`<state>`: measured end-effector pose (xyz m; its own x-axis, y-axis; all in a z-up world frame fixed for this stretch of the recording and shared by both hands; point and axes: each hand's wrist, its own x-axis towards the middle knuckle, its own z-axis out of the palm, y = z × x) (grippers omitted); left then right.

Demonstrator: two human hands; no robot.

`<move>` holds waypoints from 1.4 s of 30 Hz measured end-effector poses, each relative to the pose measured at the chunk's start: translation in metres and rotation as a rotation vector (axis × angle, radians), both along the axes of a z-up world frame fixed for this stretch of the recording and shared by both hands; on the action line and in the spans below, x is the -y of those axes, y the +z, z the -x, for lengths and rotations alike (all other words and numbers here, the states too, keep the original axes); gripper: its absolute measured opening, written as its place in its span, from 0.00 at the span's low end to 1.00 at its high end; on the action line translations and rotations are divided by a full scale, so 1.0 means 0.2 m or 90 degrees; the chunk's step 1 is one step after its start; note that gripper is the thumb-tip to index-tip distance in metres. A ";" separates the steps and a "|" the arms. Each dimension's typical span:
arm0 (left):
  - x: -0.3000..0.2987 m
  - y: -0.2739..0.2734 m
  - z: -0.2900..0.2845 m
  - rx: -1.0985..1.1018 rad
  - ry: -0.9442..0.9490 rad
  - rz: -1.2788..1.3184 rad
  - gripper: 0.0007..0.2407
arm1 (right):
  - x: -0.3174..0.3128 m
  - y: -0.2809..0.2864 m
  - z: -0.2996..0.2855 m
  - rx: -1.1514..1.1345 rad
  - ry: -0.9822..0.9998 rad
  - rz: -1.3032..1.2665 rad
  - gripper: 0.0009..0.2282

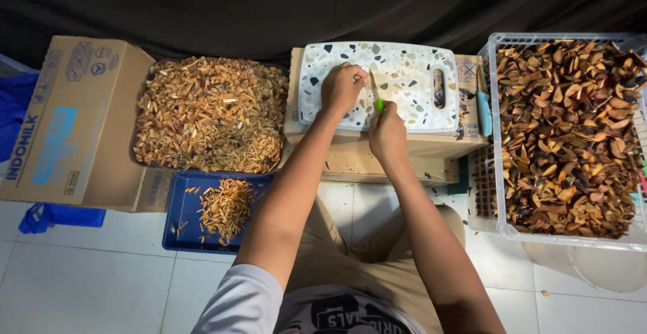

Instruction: Cutting dried plant material into smaller pieces using a knife on a cutting board at a ground-level workspace.

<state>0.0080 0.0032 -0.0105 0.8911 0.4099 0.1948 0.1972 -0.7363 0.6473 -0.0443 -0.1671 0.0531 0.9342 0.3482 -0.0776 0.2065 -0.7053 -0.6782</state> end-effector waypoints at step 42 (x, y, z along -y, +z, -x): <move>0.01 -0.11 -0.02 0.170 0.032 -0.034 0.02 | 0.13 -0.23 -0.10 -0.016 0.058 0.235 0.17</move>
<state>0.0113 0.0018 -0.0327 0.7844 0.4352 0.4420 0.0621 -0.7640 0.6422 -0.0242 -0.1935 0.0071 0.8968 0.3745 -0.2357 0.2667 -0.8824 -0.3875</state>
